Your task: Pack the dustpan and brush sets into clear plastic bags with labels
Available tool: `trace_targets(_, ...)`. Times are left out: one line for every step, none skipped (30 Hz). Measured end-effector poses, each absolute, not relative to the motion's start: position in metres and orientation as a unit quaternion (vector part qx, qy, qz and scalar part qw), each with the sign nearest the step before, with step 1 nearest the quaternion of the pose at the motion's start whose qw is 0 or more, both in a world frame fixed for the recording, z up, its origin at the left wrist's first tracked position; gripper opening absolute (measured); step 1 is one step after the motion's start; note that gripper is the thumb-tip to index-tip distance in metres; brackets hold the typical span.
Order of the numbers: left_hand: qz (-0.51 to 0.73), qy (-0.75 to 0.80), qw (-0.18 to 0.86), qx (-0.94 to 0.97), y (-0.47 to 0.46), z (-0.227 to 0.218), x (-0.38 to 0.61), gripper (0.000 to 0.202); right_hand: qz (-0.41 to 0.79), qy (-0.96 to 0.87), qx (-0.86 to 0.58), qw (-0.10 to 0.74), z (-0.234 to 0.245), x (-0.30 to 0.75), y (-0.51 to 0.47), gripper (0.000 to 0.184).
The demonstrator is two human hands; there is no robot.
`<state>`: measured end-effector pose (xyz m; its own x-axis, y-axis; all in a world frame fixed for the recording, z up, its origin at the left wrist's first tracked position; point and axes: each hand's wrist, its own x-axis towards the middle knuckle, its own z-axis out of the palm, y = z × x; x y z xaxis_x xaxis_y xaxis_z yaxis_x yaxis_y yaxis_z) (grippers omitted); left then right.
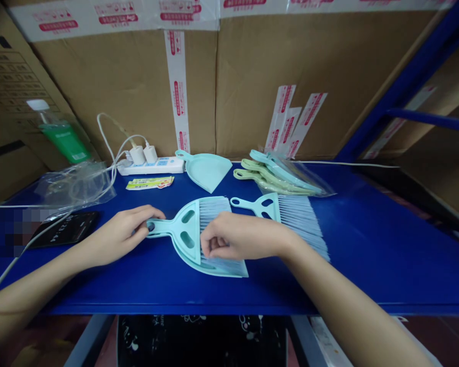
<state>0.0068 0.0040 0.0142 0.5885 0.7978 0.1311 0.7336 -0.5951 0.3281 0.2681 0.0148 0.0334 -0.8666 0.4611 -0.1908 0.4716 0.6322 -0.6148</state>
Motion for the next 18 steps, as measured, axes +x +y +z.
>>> trace_targets(0.134, 0.433, 0.12, 0.883, 0.0039, 0.014, 0.0066, 0.032, -0.343, 0.905, 0.253, 0.002, 0.0336, 0.2679, 0.0148, 0.015)
trace_targets(0.134, 0.432, 0.12, 0.884, 0.0039, 0.0138, 0.0065, 0.032, -0.344, 0.906, 0.249, -0.001, 0.0336, 0.2678, 0.0149, 0.014)
trace_targets(0.134, 0.432, 0.119, 0.884, 0.0039, 0.0137, 0.0064, 0.032, -0.344, 0.906, 0.247, -0.004, 0.0336, 0.2678, 0.015, 0.013)
trace_targets(0.134, 0.432, 0.119, 0.884, 0.004, 0.0136, 0.0063, 0.032, -0.345, 0.905, 0.247, -0.007, 0.0334, 0.2677, 0.0151, 0.013)
trace_targets(0.134, 0.431, 0.118, 0.885, 0.0041, 0.0137, 0.0064, 0.032, -0.346, 0.905, 0.248, -0.009, 0.033, 0.2676, 0.0154, 0.014)
trace_targets(0.134, 0.431, 0.118, 0.885, 0.0042, 0.0139, 0.0065, 0.032, -0.348, 0.904, 0.248, -0.01, 0.0325, 0.2675, 0.0157, 0.014)
trace_targets(0.133, 0.431, 0.118, 0.885, 0.0044, 0.0141, 0.0066, 0.032, -0.351, 0.903, 0.248, -0.011, 0.0319, 0.2674, 0.0161, 0.013)
trace_targets(0.132, 0.432, 0.119, 0.884, 0.0045, 0.0143, 0.0068, 0.032, -0.353, 0.902, 0.246, -0.013, 0.0313, 0.2674, 0.0165, 0.013)
trace_targets(0.132, 0.434, 0.12, 0.883, 0.0046, 0.0144, 0.0069, 0.032, -0.355, 0.902, 0.243, -0.014, 0.0308, 0.2674, 0.0169, 0.012)
trace_targets(0.132, 0.434, 0.121, 0.883, 0.0047, 0.0143, 0.0068, 0.032, -0.358, 0.902, 0.24, -0.014, 0.0304, 0.2674, 0.0171, 0.011)
trace_targets(0.131, 0.434, 0.122, 0.883, 0.0047, 0.0142, 0.0067, 0.032, -0.362, 0.902, 0.236, -0.013, 0.0301, 0.2674, 0.0173, 0.011)
trace_targets(0.131, 0.434, 0.123, 0.883, 0.0048, 0.0139, 0.0065, 0.032, -0.366, 0.901, 0.233, -0.011, 0.03, 0.2673, 0.0175, 0.01)
trace_targets(0.131, 0.433, 0.122, 0.883, 0.0048, 0.0135, 0.0062, 0.032, -0.37, 0.9, 0.23, -0.009, 0.0299, 0.2672, 0.0175, 0.01)
trace_targets(0.131, 0.432, 0.122, 0.884, 0.0049, 0.0131, 0.0059, 0.033, -0.372, 0.9, 0.227, -0.005, 0.0299, 0.267, 0.0176, 0.009)
trace_targets(0.132, 0.431, 0.122, 0.884, 0.0049, 0.0127, 0.0056, 0.033, -0.374, 0.9, 0.225, -0.001, 0.0299, 0.2668, 0.0177, 0.01)
trace_targets(0.133, 0.43, 0.122, 0.885, 0.0049, 0.0124, 0.0054, 0.033, -0.375, 0.9, 0.222, 0.003, 0.0298, 0.2666, 0.0178, 0.01)
trace_targets(0.134, 0.429, 0.123, 0.885, 0.0049, 0.0122, 0.0053, 0.033, -0.375, 0.901, 0.22, 0.006, 0.0297, 0.2665, 0.0179, 0.011)
trace_targets(0.135, 0.427, 0.124, 0.885, 0.0049, 0.0121, 0.0053, 0.033, -0.375, 0.901, 0.218, 0.008, 0.0296, 0.2664, 0.018, 0.012)
